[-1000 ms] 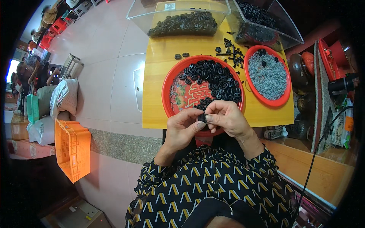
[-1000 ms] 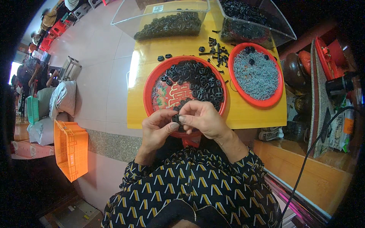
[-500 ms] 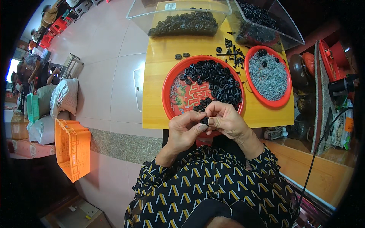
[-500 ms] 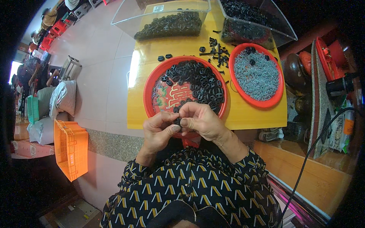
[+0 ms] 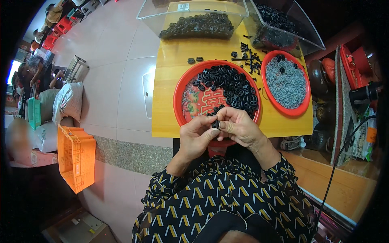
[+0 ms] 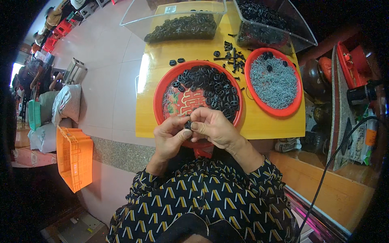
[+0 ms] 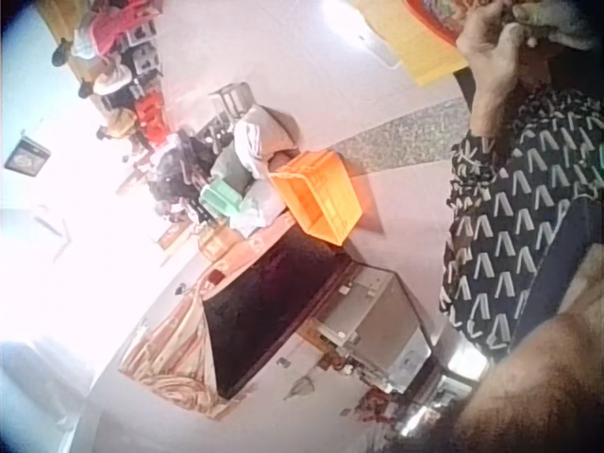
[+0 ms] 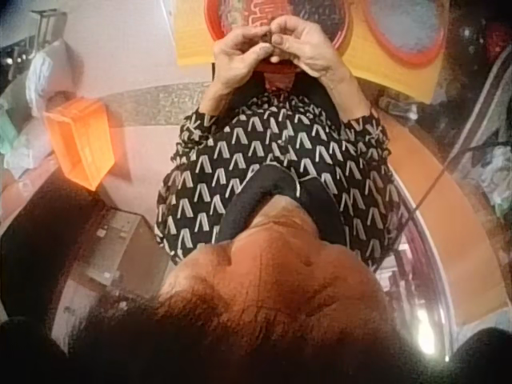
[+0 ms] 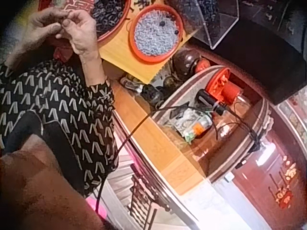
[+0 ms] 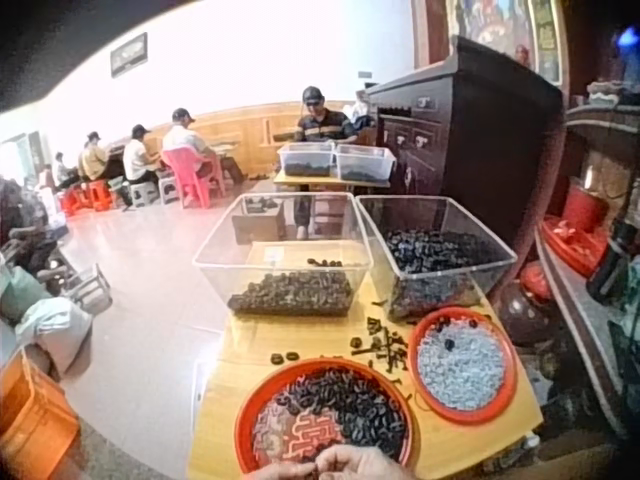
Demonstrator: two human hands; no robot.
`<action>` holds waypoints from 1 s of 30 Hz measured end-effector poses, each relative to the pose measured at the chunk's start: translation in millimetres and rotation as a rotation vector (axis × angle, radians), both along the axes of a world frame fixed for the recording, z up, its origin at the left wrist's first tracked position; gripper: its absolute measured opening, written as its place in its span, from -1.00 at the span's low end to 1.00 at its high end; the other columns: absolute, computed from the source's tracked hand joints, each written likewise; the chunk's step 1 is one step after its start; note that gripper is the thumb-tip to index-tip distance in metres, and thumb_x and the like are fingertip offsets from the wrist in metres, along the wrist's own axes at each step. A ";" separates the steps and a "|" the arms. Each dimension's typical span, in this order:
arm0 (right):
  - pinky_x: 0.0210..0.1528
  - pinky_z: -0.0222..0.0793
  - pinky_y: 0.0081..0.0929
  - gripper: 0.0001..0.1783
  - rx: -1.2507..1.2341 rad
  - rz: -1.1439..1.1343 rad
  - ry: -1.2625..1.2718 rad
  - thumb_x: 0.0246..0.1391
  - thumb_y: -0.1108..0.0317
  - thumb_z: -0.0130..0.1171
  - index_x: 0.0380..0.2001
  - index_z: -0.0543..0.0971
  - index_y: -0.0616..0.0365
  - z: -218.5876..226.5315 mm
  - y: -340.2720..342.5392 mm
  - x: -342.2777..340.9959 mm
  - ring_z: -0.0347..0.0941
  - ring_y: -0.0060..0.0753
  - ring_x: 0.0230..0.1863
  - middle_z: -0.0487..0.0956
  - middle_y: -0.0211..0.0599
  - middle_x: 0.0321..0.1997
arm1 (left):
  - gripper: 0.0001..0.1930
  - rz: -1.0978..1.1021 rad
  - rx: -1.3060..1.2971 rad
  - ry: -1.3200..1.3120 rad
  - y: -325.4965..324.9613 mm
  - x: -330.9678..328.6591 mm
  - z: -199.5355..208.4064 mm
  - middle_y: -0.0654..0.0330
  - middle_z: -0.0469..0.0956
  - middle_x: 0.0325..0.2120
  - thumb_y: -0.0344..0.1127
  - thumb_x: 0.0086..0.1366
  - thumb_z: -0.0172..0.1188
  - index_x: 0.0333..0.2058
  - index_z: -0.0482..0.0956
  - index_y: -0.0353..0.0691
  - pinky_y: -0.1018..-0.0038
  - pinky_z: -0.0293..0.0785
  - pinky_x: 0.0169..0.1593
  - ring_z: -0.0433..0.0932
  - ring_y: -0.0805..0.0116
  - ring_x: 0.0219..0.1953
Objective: The person sits at a table and assembles small black plastic components by hand. They pick up a black ring and a black screw-like piece, fit them together, and place the assembled unit into a red tray. This repetitive assembly process continues throughout the video.
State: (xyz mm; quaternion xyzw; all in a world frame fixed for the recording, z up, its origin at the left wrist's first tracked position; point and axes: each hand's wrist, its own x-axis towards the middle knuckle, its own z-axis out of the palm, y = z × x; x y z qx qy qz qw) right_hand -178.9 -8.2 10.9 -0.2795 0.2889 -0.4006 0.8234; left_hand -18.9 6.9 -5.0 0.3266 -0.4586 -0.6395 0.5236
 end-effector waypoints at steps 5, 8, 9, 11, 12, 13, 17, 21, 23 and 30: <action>-0.44 0.44 -0.64 -0.81 0.043 0.008 -0.015 0.03 0.36 0.06 -0.31 0.40 0.23 3.2 1.6 -3.4 0.42 -0.61 -0.47 0.45 -0.40 -0.46 | -0.70 -0.006 -0.018 0.006 0.9 2.5 2.1 0.24 0.45 -0.43 -0.62 0.07 0.10 -0.16 0.40 -0.38 0.64 0.39 -0.33 0.41 0.57 -0.41; -0.46 0.43 -0.66 -0.81 0.030 0.009 0.051 0.04 0.34 0.05 -0.34 0.42 0.25 5.9 3.2 -3.1 0.41 -0.63 -0.50 0.45 -0.41 -0.49 | -0.70 -0.002 -0.025 -0.020 2.7 7.0 1.8 0.25 0.46 -0.41 -0.60 0.06 0.12 -0.17 0.41 -0.38 0.65 0.38 -0.33 0.43 0.57 -0.40; -0.48 0.42 -0.67 -0.82 0.021 0.005 0.086 0.04 0.34 0.05 -0.36 0.42 0.25 9.1 4.2 -1.7 0.40 -0.65 -0.52 0.45 -0.41 -0.51 | -0.70 0.000 -0.020 -0.024 4.2 8.0 2.7 0.26 0.47 -0.41 -0.59 0.06 0.13 -0.17 0.41 -0.38 0.66 0.38 -0.33 0.43 0.58 -0.39; -0.51 0.40 -0.70 -0.83 -0.009 0.008 0.177 0.04 0.34 0.06 -0.39 0.43 0.24 13.7 6.2 -1.6 0.38 -0.67 -0.55 0.45 -0.43 -0.53 | -0.70 -0.030 -0.023 -0.029 4.7 6.1 5.9 0.21 0.47 -0.40 -0.61 0.07 0.11 -0.17 0.39 -0.39 0.61 0.41 -0.28 0.45 0.52 -0.36; -0.53 0.38 -0.71 -0.84 -0.029 0.020 0.231 0.03 0.35 0.06 -0.40 0.44 0.24 16.0 7.4 -1.4 0.37 -0.68 -0.57 0.45 -0.44 -0.54 | -0.70 -0.046 -0.025 -0.033 5.4 5.2 7.1 0.19 0.48 -0.39 -0.61 0.07 0.10 -0.16 0.39 -0.40 0.59 0.42 -0.25 0.47 0.50 -0.34; -0.55 0.37 -0.73 -0.85 -0.053 0.026 0.289 0.03 0.35 0.07 -0.41 0.44 0.23 18.8 7.7 -2.4 0.36 -0.69 -0.59 0.44 -0.44 -0.55 | -0.68 -0.053 -0.019 -0.043 5.4 3.8 7.8 0.19 0.48 -0.39 -0.61 0.07 0.11 -0.15 0.38 -0.40 0.59 0.42 -0.25 0.47 0.49 -0.35; -0.63 0.32 -0.76 -0.89 -0.049 0.052 0.391 0.00 0.38 0.07 -0.46 0.44 0.20 20.8 6.0 0.2 0.34 -0.71 -0.64 0.44 -0.45 -0.59 | -0.62 -0.055 -0.081 -0.099 6.0 2.7 13.1 0.17 0.48 -0.39 -0.60 0.05 0.13 -0.10 0.35 -0.40 0.58 0.42 -0.26 0.47 0.48 -0.35; -0.62 0.31 -0.75 -0.93 -0.141 -0.045 0.444 -0.02 0.44 0.03 -0.50 0.44 0.22 43.4 -21.5 -21.4 0.35 -0.66 -0.64 0.44 -0.40 -0.60 | -0.59 0.062 -0.251 -0.339 2.9 13.7 11.7 0.14 0.49 -0.42 -0.59 0.00 0.17 -0.11 0.37 -0.40 0.61 0.40 -0.31 0.47 0.47 -0.40; -0.45 0.35 -0.71 -0.87 -0.389 -0.246 0.373 0.01 0.42 -0.04 -0.51 0.45 0.25 68.2 -59.3 -53.4 0.40 -0.60 -0.51 0.45 -0.34 -0.57 | -0.64 0.156 -0.298 -0.472 4.9 20.1 14.1 0.13 0.48 -0.46 -0.59 -0.03 0.19 -0.18 0.41 -0.40 0.62 0.38 -0.37 0.46 0.48 -0.44; -0.45 0.37 -0.68 -0.80 -0.487 -0.523 0.527 0.04 0.37 -0.02 -0.40 0.48 0.31 88.9 -88.8 -71.4 0.40 -0.58 -0.54 0.47 -0.34 -0.52 | -0.69 0.390 -0.513 -0.773 -2.2 42.4 7.7 0.07 0.45 -0.52 -0.62 -0.08 0.18 -0.28 0.44 -0.39 0.49 0.38 -0.39 0.45 0.25 -0.48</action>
